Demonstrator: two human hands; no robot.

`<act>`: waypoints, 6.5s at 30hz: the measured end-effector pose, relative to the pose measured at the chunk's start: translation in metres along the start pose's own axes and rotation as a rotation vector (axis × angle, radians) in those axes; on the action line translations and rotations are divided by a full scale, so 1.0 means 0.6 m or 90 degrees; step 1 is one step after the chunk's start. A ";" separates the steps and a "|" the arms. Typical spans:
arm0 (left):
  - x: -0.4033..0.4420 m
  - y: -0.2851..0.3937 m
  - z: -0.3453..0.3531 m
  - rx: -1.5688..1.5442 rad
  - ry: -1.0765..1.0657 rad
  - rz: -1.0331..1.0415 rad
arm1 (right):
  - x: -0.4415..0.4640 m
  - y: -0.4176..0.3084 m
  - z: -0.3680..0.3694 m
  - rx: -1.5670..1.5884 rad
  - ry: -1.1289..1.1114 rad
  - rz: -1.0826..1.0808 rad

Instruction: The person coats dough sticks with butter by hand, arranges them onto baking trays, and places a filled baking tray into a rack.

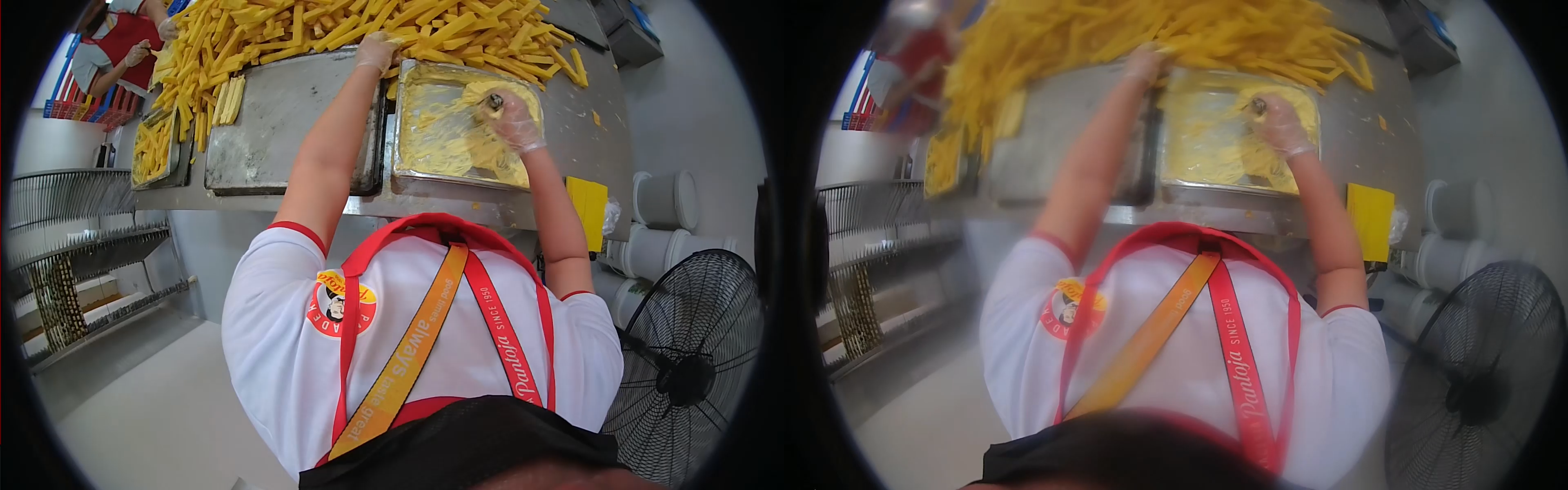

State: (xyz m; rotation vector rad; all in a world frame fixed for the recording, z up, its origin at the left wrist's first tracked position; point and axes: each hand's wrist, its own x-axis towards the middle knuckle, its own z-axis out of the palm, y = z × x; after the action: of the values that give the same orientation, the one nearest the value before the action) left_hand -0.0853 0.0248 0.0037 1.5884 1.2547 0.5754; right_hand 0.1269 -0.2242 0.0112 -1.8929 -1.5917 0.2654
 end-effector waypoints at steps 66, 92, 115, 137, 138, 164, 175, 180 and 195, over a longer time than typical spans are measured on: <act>-0.178 -0.038 0.038 0.237 -0.094 0.478 | -0.007 -0.054 0.086 0.444 0.203 0.081; -0.215 -0.024 0.025 0.164 -0.083 0.178 | 0.007 -0.039 0.056 0.559 0.156 0.117; -0.224 -0.056 0.015 0.097 -0.163 0.468 | 0.029 -0.066 0.025 0.611 0.128 0.141; -0.123 -0.392 -0.444 0.601 0.584 0.124 | 0.014 -0.055 0.046 -0.098 0.137 0.071; -0.107 -0.415 -0.451 0.662 0.601 0.154 | 0.003 -0.067 0.060 0.016 0.080 0.055; -0.069 -0.005 0.054 0.283 0.176 0.545 | -0.022 0.009 -0.040 0.127 -0.102 0.013; -0.236 -0.019 0.106 0.174 -0.031 0.356 | -0.026 0.055 -0.103 0.215 -0.211 0.053; -0.247 -0.004 0.124 0.258 -0.011 0.328 | -0.004 0.099 -0.067 0.096 0.061 -0.062; -0.262 0.011 0.143 0.224 0.035 0.354 | -0.005 0.056 -0.015 0.623 0.089 0.045</act>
State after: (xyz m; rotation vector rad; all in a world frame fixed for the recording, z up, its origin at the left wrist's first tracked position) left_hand -0.0669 -0.1531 0.0073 2.2584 0.9803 0.7739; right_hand 0.1581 -0.2321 -0.0023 -1.1553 -0.9950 0.7607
